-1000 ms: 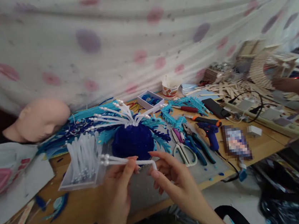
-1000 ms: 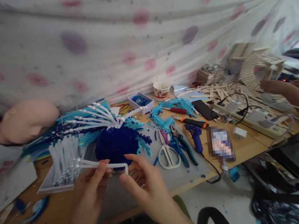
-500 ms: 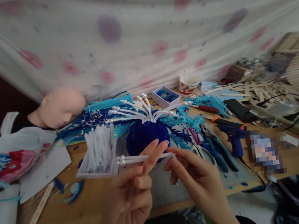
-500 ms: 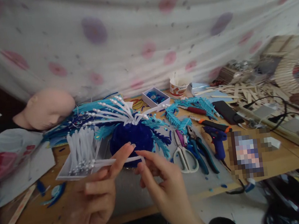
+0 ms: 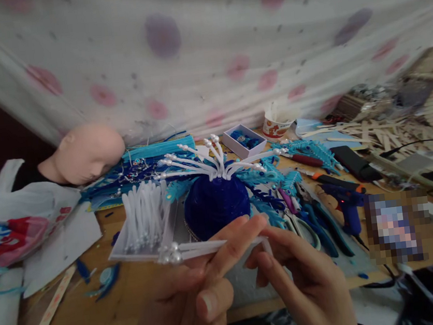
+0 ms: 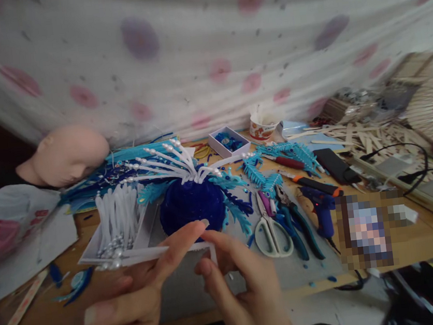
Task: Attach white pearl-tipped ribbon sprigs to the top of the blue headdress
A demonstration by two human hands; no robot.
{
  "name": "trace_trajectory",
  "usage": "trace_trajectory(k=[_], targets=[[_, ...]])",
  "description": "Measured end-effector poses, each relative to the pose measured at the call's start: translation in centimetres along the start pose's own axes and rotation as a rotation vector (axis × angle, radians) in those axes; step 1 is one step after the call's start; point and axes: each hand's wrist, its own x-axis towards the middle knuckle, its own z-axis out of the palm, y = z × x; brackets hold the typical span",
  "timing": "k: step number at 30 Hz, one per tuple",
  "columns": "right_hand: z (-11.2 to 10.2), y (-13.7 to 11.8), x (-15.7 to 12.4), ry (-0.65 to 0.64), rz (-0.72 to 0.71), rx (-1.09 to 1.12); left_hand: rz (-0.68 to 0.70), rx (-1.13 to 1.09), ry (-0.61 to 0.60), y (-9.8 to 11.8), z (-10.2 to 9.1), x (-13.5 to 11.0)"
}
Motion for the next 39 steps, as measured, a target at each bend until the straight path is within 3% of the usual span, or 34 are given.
trace_trajectory(k=[3,6,9,13,17,21,23,25,28,29,31,34,36,39], targets=[[0.2,0.0,0.7,0.019,0.025,0.012,-0.045,0.167,0.033,-0.2,-0.3,0.3],[0.4,0.0,1.5,0.022,0.067,-0.002,-0.1,0.27,-0.041,-0.4,-0.6,1.0],[0.4,0.4,1.7,-0.03,0.06,-0.027,-0.041,0.364,-0.074,-0.6,-0.9,2.1],[0.0,1.7,0.9,-0.133,0.056,-0.055,0.179,0.593,0.104,-1.2,-2.0,3.5],[0.2,2.6,0.3,-0.142,0.1,-0.073,0.512,1.003,0.313,-2.0,-3.6,5.0],[-0.1,2.1,0.5,-0.202,0.09,-0.15,0.872,1.522,0.177,-1.8,-4.2,6.1],[-1.4,2.4,0.3,-0.187,0.075,-0.19,0.995,1.626,0.131,-1.5,-4.1,6.4],[-3.9,3.7,0.1,0.021,0.076,-0.294,1.071,1.606,0.149,-1.3,-4.1,6.6],[-9.2,7.7,-0.3,0.765,0.279,-0.66,1.092,1.528,0.263,-0.9,-4.5,6.8],[-10.9,9.3,-0.2,0.894,0.369,-0.759,1.08,1.502,0.304,-0.8,-4.7,7.0],[-13.8,12.3,0.2,0.894,0.482,-0.917,1.056,1.408,0.37,-0.8,-5.0,7.3],[-15.7,15.5,1.6,0.631,0.568,-1.095,1.008,1.181,0.413,-1.4,-4.8,7.7],[-15.9,16.1,2.6,0.51,0.602,-1.124,0.989,1.033,0.384,-1.8,-4.4,7.7],[-15.7,15.2,3.2,0.484,0.599,-1.111,0.988,0.879,0.282,-1.8,-3.9,7.6]])
